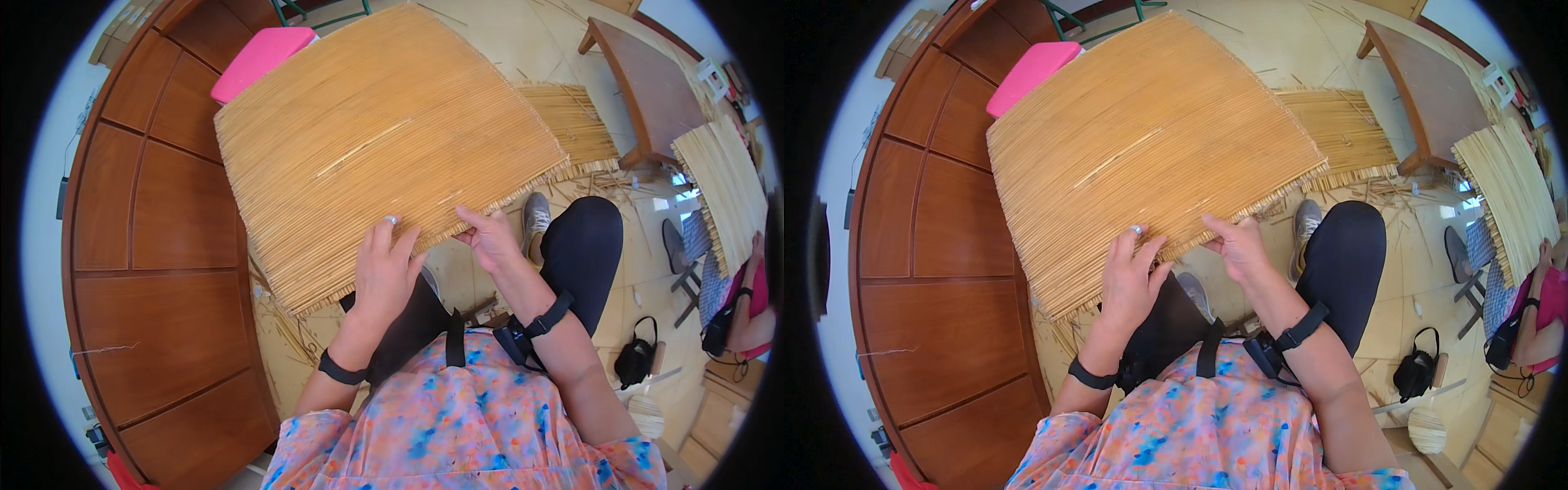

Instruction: The person weaves thin straw rods together using a needle and thread, repeatedly pulling the thread through the gaps and turning the mat over to secure the structure.

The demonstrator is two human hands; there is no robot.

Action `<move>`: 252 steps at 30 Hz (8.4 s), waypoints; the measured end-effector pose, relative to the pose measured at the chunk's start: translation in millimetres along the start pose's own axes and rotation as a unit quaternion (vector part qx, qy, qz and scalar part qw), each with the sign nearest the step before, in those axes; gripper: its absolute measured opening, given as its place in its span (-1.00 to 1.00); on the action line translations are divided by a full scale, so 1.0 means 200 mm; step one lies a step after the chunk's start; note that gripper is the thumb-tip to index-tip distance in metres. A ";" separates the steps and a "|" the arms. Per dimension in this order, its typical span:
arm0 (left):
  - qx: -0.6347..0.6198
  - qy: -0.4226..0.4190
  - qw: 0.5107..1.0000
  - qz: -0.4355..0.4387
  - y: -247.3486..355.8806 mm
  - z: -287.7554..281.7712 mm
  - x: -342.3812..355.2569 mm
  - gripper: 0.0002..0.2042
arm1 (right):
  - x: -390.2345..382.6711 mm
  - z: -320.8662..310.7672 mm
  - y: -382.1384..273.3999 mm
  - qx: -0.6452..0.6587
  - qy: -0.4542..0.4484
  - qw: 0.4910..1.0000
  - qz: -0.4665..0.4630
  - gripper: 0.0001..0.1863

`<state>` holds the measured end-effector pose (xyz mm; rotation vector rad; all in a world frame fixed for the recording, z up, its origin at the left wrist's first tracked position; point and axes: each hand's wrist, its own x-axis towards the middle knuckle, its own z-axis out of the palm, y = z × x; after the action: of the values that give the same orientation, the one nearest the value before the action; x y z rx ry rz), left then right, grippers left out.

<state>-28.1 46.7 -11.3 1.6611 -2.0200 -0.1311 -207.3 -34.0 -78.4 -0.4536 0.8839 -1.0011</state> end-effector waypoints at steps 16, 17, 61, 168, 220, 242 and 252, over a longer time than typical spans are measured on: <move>0.044 -0.043 0.985 0.158 0.05 0.04 0.27 -0.89 | -0.06 0.04 -0.08 -0.090 0.006 0.996 -0.011 -0.71; 0.038 -0.047 0.983 0.172 0.05 0.03 0.29 -0.90 | -0.06 0.05 -0.08 -0.074 0.006 0.997 -0.021 -0.72; 0.124 -0.154 0.977 0.082 0.07 -0.28 0.21 -0.87 | -0.09 0.07 -0.03 -0.211 -0.009 0.974 -0.081 -0.87; -0.141 -0.140 0.952 0.232 0.56 -0.65 0.89 -0.93 | -0.49 0.47 -1.27 -0.464 0.124 0.809 -0.338 -0.69; -0.335 -0.065 0.890 -0.301 -0.04 -0.28 -0.37 -0.80 | -0.22 0.16 -0.16 -0.417 -0.445 0.782 -0.130 -0.40; -0.216 -0.064 0.951 -0.213 -0.02 -0.31 -0.27 -0.87 | -0.20 0.16 -0.17 -0.434 -0.476 0.753 -0.136 -0.43; -0.245 -0.101 0.941 -0.211 -0.04 -0.33 -0.26 -0.80 | -0.21 0.15 -0.17 -0.424 -0.476 0.761 -0.122 -0.39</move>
<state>14.5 110.0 25.6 1.7593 -1.5487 -0.9110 -211.4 -16.1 -19.3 -1.7190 0.2651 -0.3936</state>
